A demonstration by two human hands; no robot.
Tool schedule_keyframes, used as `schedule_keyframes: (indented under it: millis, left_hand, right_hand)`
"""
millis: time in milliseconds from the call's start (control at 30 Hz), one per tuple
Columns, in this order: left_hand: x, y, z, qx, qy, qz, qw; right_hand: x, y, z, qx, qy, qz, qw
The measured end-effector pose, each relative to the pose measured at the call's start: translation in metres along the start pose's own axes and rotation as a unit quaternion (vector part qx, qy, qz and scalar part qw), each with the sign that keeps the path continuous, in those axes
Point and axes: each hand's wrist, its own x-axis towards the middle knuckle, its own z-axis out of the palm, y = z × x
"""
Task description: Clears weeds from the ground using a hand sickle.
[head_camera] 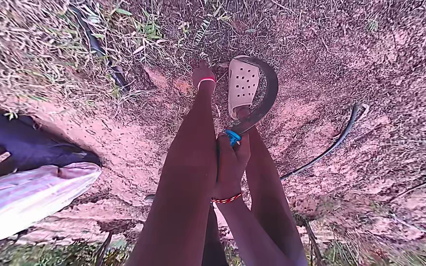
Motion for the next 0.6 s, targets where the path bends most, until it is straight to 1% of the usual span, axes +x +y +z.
schedule_keyframes:
  millis: [33, 100, 133, 167, 200, 233, 300, 333, 433, 500, 533, 600]
  left_hand:
    - [-0.008, 0.004, -0.005, 0.035, 0.006, 0.002, 0.999]
    - [-0.029, -0.003, -0.017, 0.036, -0.002, -0.010, 0.999]
    - [-0.036, -0.009, -0.025, -0.007, 0.002, -0.015, 1.000]
    - [-0.043, -0.016, -0.029, -0.086, 0.014, -0.022, 0.996]
    - [-0.052, -0.023, -0.029, -0.186, 0.020, -0.036, 0.982]
    - [-0.062, -0.031, -0.028, -0.249, 0.015, -0.045, 0.967]
    - [-0.082, -0.048, -0.027, -0.331, -0.014, -0.046, 0.942]
    - [-0.092, -0.054, -0.028, -0.348, -0.024, -0.040, 0.936]
    - [-0.109, -0.065, -0.032, -0.337, -0.033, -0.006, 0.941]
    - [-0.118, -0.075, -0.038, -0.311, -0.009, 0.015, 0.950]
    - [-0.123, -0.084, -0.041, -0.301, 0.003, 0.013, 0.954]
    - [-0.132, -0.111, -0.044, -0.280, 0.030, 0.008, 0.959]
  right_hand:
    - [0.001, -0.002, 0.001, 0.003, -0.002, -0.002, 1.000]
    - [-0.004, -0.001, 0.000, 0.008, -0.017, 0.011, 1.000]
    - [-0.006, -0.002, 0.002, 0.011, -0.032, 0.014, 0.999]
    - [-0.004, -0.004, 0.004, 0.018, -0.044, 0.011, 0.999]
    - [-0.001, -0.006, 0.004, 0.023, -0.051, 0.005, 0.998]
    - [0.000, -0.007, 0.003, 0.023, -0.054, 0.003, 0.998]
    - [0.000, -0.010, 0.003, 0.022, -0.059, 0.002, 0.998]
    - [0.000, -0.011, 0.003, 0.018, -0.061, 0.005, 0.998]
    - [0.002, -0.012, 0.001, 0.007, -0.077, 0.018, 0.997]
    - [0.005, -0.013, 0.001, 0.012, -0.073, 0.025, 0.997]
    - [0.008, -0.014, 0.000, 0.017, -0.065, 0.027, 0.997]
    - [0.011, -0.016, -0.002, 0.032, -0.055, 0.037, 0.997]
